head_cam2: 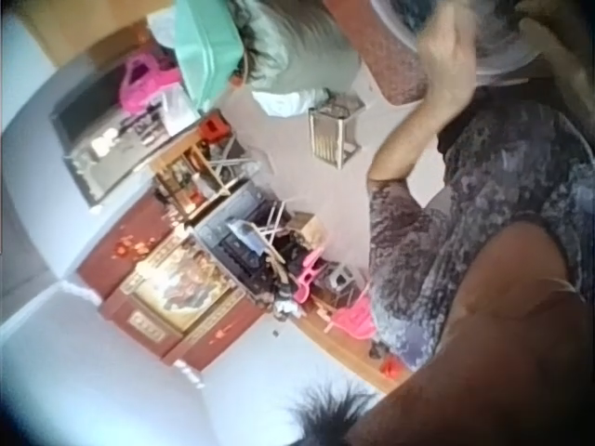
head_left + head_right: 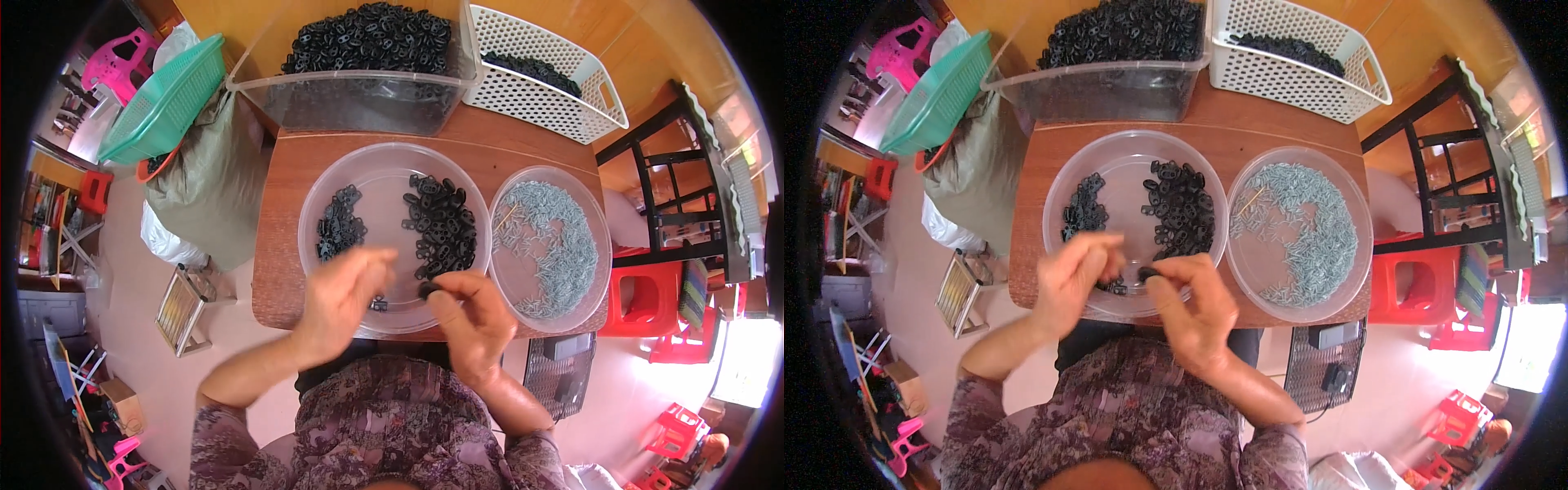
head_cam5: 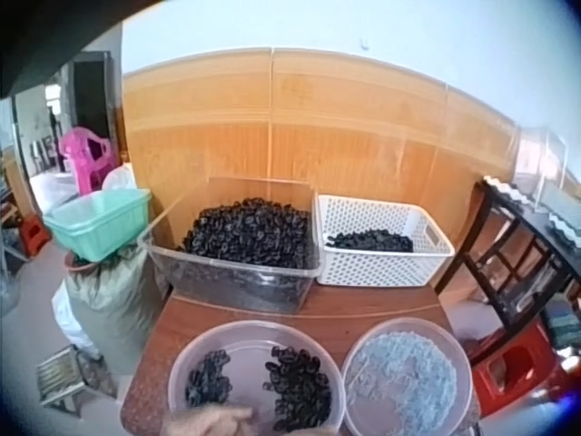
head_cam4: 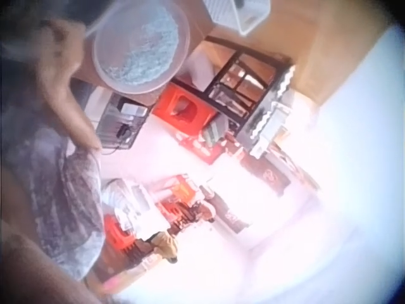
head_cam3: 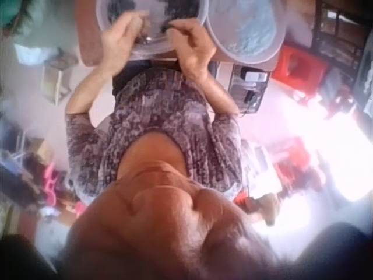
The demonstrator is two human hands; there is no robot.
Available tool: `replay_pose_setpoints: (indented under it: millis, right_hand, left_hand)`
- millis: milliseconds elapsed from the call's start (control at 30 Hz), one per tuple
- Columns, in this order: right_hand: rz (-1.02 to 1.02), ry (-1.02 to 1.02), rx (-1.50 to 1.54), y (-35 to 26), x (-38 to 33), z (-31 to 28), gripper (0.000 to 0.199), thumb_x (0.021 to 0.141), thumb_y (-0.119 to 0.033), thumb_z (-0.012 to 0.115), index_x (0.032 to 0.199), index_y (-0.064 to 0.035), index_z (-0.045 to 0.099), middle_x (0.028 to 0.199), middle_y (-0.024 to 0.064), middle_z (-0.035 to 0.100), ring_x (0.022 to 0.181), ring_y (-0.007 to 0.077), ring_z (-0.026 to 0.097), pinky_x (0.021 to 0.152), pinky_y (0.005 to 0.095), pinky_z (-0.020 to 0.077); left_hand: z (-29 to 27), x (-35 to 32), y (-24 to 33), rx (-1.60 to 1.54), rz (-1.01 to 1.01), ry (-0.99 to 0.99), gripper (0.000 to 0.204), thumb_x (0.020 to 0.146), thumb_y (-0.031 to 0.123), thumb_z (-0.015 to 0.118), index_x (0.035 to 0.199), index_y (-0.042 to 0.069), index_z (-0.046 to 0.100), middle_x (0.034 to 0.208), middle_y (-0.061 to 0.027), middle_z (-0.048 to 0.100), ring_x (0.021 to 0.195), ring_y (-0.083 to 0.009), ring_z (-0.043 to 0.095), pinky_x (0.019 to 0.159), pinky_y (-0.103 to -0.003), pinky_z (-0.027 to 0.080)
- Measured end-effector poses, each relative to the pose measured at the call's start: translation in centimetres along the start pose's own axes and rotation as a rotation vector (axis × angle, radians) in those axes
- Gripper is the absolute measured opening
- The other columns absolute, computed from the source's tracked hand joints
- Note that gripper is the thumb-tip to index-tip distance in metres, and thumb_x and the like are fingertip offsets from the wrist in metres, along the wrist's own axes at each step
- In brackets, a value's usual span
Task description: The person assembles plastic cord locks by fitting the components together by hand and placing the assembled pieces into a basket.
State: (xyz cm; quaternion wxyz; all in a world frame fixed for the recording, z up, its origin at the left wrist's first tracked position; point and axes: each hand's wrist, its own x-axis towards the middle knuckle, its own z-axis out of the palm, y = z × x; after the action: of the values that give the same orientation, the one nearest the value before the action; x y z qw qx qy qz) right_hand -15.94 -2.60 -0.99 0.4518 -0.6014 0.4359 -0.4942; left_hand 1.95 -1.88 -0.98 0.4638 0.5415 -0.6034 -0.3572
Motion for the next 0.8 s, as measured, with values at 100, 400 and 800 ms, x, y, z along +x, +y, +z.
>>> replay_pose_setpoints:
  millis: [100, 400, 800]
  right_hand:
    - [0.202, 0.054, 0.016, -1.6, 1.8, -2.0, 0.017, 0.081, 0.0, 0.062, 0.097, 0.004, 0.059, 0.092, 0.0048, 0.061, 0.081, 0.0095, 0.055, 0.074, 0.0221, 0.0444]
    - [-0.019, 0.15, -0.223, -2.3, 11.2, -6.4, 0.014, 0.076, -0.006, 0.066, 0.088, 0.002, 0.065, 0.075, 0.002, 0.062, 0.07, 0.0064, 0.054, 0.062, 0.0218, 0.0436]
    - [-0.38, 0.31, -0.942, 0.9, 32.8, -11.4, 0.021, 0.071, -0.016, 0.061, 0.082, -0.0006, 0.067, 0.075, 0.0198, 0.065, 0.073, 0.0344, 0.064, 0.07, 0.0404, 0.0485]
  left_hand:
    - [-0.7, 5.7, -2.4, 0.364, 0.224, -0.061, 0.022, 0.086, 0.0, 0.05, 0.107, 0.001, 0.057, 0.093, -0.0107, 0.06, 0.083, -0.0234, 0.059, 0.072, -0.032, 0.046]
    - [1.9, 11.1, -5.3, 0.443, 0.272, -0.24, 0.033, 0.074, -0.012, 0.044, 0.1, 0.0, 0.059, 0.092, -0.0144, 0.057, 0.084, -0.0319, 0.056, 0.074, -0.038, 0.046]
    - [-1.1, 9.3, -4.8, 0.251, -0.056, -0.285, 0.029, 0.073, -0.005, 0.053, 0.099, 0.005, 0.061, 0.084, -0.0148, 0.062, 0.077, -0.0293, 0.061, 0.068, -0.038, 0.048]
